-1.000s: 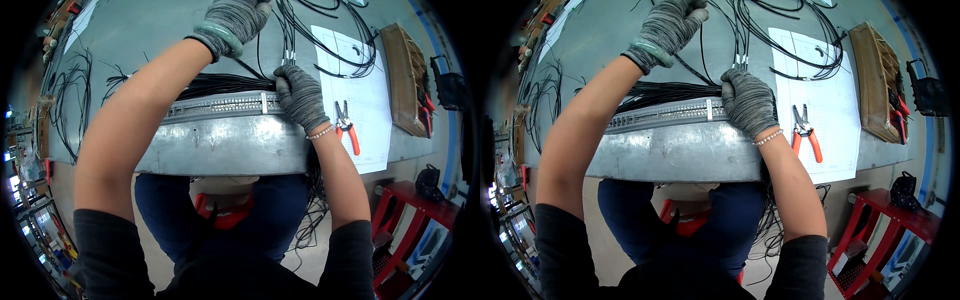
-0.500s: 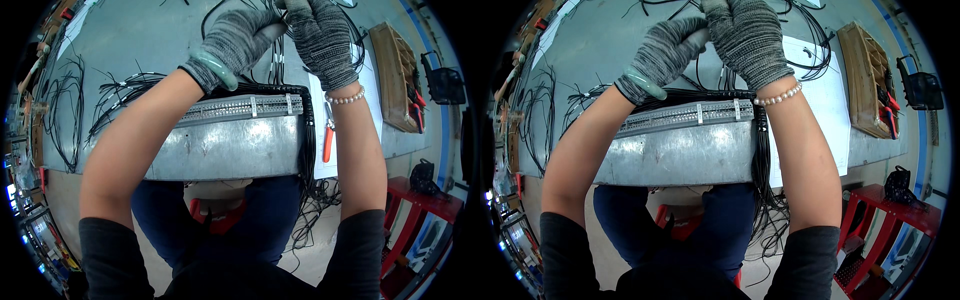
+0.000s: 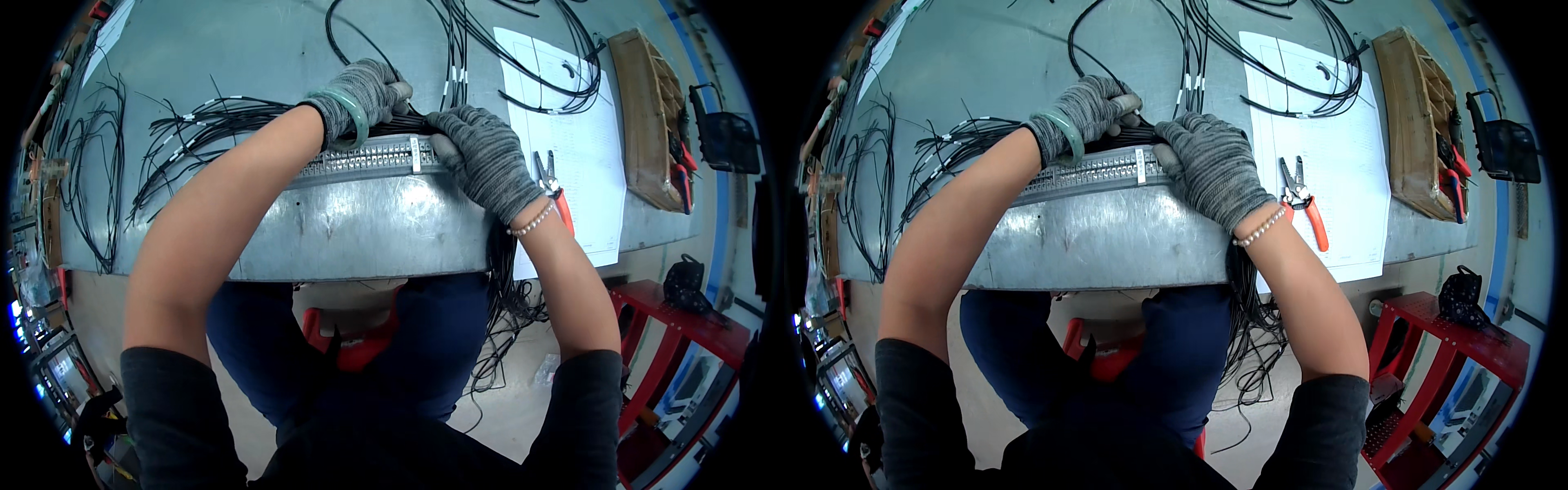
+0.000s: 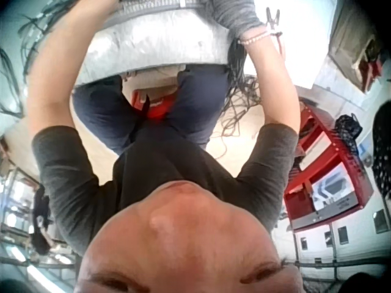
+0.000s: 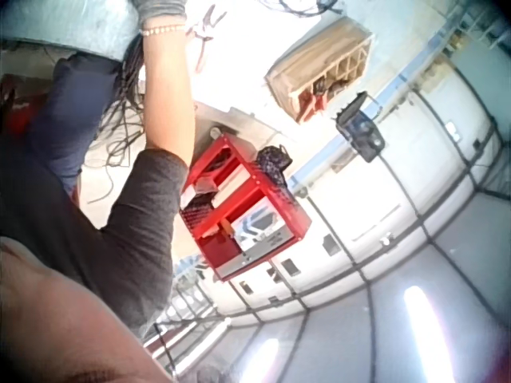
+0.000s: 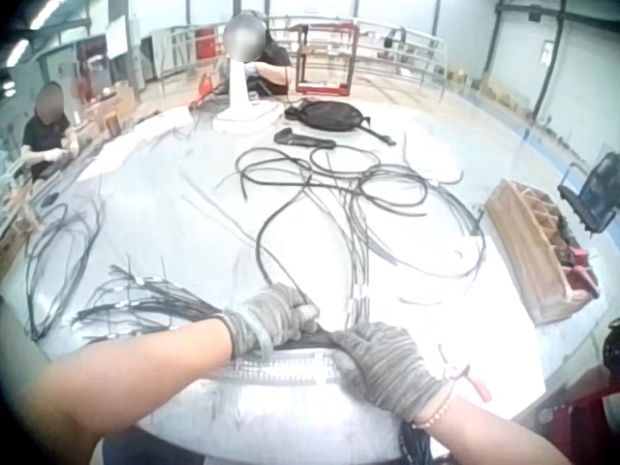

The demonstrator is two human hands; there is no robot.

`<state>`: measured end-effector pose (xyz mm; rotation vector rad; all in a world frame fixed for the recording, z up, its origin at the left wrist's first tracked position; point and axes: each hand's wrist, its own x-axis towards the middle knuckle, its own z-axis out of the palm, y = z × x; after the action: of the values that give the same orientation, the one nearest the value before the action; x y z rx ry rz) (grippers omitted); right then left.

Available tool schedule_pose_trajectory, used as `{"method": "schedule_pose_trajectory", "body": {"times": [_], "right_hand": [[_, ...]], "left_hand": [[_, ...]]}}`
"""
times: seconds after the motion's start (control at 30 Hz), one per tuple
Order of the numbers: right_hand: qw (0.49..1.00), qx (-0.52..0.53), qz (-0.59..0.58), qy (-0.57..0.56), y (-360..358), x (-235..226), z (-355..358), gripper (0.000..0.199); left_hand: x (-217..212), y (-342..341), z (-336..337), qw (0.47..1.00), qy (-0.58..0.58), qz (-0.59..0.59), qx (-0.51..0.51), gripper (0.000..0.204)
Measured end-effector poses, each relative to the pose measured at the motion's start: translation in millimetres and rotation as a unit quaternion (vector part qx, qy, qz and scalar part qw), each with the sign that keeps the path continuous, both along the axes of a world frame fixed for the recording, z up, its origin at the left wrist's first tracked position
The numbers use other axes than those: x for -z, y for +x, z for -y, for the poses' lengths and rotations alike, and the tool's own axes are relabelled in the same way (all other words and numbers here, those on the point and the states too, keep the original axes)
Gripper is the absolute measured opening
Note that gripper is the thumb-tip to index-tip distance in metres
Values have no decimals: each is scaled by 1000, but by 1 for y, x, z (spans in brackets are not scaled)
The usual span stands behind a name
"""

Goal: The person gathers and aligns multiple black cables on a metal workbench, then inserts them into a long gray cable management tray. The person repeatedly adjusts the cables to fit them neatly into the tray slots.

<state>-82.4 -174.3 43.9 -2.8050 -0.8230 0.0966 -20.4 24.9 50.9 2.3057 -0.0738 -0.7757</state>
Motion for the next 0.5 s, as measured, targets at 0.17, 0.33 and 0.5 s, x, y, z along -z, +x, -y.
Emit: {"method": "schedule_pose_trajectory", "body": {"times": [0.17, 0.33, 0.5], "right_hand": [[999, 1, 31, 11, -9, 12, -2, 39], [999, -8, 39, 21, -8, 14, -4, 38], [999, 11, 46, 11, -9, 15, -3, 35]], "left_hand": [[8, 1, 7, 999, 51, 10, -6, 36], [15, 14, 19, 996, 92, 10, 8, 32], [2, 21, 46, 953, 196, 149, 174, 32]]}}
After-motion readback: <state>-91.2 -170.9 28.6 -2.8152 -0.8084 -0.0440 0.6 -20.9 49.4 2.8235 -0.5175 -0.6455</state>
